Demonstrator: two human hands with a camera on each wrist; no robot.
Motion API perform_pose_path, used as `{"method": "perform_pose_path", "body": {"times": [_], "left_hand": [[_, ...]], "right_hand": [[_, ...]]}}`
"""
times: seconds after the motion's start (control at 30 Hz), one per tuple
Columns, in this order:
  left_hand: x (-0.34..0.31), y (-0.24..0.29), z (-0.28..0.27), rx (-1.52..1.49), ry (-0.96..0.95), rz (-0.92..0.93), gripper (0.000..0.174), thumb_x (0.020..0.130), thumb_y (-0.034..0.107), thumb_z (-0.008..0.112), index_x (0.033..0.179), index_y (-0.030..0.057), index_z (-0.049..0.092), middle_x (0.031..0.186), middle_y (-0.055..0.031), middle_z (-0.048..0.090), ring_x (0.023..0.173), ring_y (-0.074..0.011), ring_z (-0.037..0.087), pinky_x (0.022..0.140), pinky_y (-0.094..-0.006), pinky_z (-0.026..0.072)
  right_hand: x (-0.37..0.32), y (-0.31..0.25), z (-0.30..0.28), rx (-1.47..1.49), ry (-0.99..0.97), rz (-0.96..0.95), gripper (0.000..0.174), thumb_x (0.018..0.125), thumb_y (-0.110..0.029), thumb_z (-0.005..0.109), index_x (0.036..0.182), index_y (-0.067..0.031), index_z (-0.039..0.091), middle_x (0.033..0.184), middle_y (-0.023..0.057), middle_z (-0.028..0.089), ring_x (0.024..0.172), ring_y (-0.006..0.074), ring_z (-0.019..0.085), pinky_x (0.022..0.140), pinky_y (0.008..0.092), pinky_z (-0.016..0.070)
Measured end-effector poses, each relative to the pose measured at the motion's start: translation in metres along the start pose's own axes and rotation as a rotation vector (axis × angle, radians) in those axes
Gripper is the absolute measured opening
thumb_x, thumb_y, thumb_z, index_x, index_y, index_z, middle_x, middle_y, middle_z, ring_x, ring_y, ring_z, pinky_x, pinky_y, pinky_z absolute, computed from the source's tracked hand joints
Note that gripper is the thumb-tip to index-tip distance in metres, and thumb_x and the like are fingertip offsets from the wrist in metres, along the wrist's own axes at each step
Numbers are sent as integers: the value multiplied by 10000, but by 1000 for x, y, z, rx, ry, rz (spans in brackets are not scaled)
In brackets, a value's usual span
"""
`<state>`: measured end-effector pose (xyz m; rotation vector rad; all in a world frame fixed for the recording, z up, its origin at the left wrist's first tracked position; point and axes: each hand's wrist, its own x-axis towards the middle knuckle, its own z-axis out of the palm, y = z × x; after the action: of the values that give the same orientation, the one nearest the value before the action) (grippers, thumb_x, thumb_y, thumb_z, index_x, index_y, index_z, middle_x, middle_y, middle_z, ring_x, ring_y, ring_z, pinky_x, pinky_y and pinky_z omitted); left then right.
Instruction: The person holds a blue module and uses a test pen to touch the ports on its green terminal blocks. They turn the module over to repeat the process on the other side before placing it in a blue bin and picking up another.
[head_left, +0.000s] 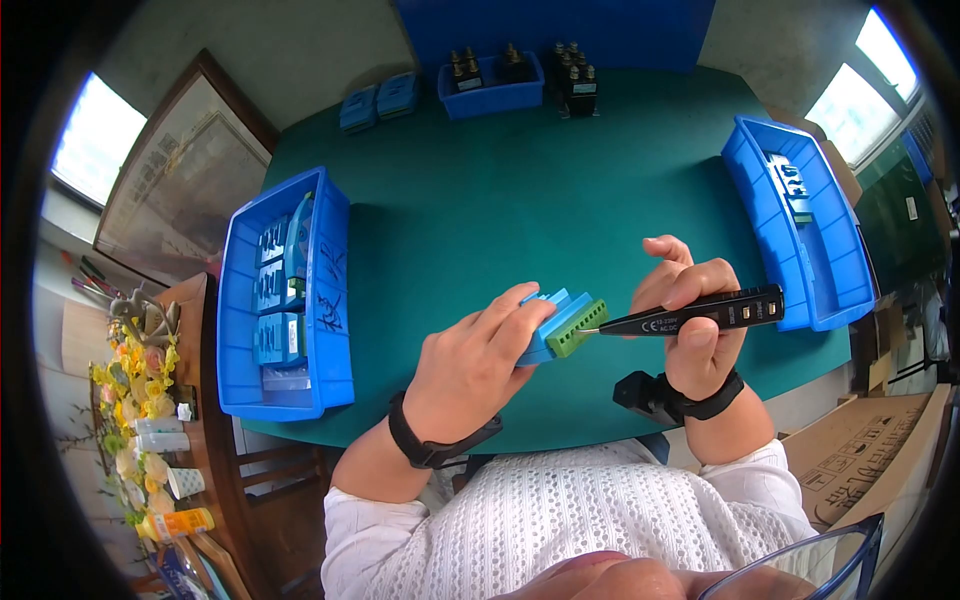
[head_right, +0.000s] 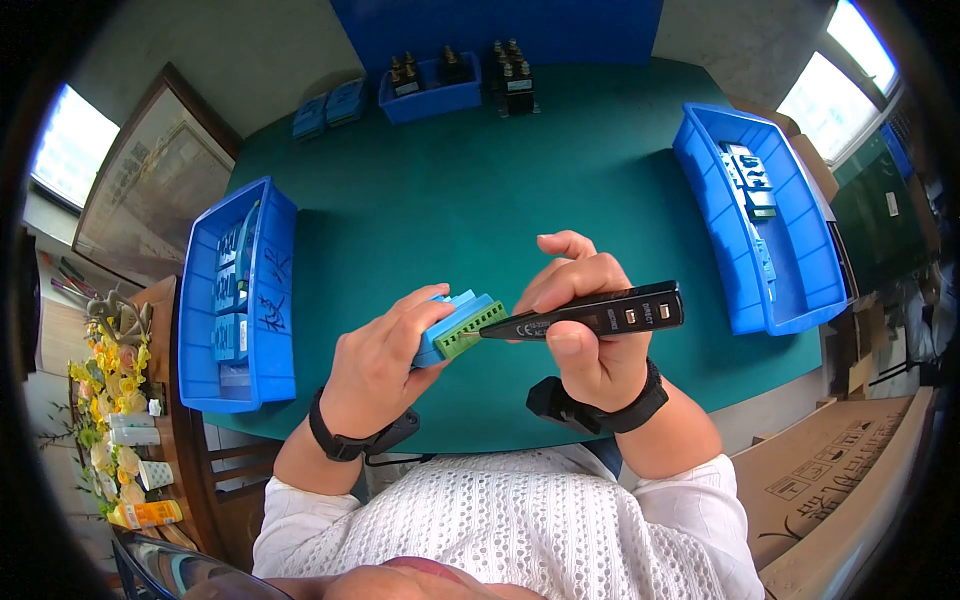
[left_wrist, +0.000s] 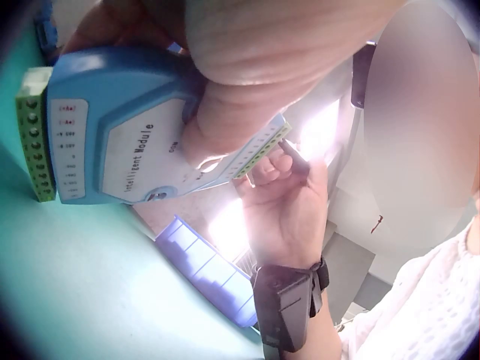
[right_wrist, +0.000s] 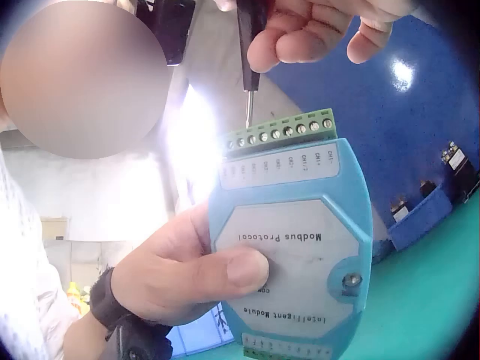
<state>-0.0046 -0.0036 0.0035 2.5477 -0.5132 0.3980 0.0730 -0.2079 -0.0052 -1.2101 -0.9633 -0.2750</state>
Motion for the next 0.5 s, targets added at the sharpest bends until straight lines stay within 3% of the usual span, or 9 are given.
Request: {"method": "perform_pose_path", "body": {"times": [0.17, 0.27, 0.5], "left_hand": [[-1, -1, 1, 6, 8, 5, 566, 616, 18, 744, 1109, 106, 480, 1123, -124, 600, 868, -294, 639, 645, -319, 537], [-2, -5, 3, 37, 19, 49, 544, 624, 56, 731, 1107, 92, 486, 1151, -90, 547, 765, -232, 646, 582, -321, 535], [-1, -4, 2, 43, 6, 54, 546, 626, 58, 730, 1112, 92, 483, 1152, -88, 544, 759, -233, 645, 574, -324, 536]], "right_hand": [[0, 0, 1, -11, -15, 20, 237, 886, -271, 548, 920, -46, 481, 677, 46, 617, 659, 139, 616, 995, 395, 283], [0, 0, 1, -9, -6, 5, 233, 885, -266, 549, 920, -47, 481, 677, 46, 617, 659, 140, 617, 994, 395, 284], [0, -1, 3, 9, 6, 10, 239, 884, -276, 557, 917, -51, 486, 671, 42, 617, 652, 139, 617, 986, 393, 295]]}}
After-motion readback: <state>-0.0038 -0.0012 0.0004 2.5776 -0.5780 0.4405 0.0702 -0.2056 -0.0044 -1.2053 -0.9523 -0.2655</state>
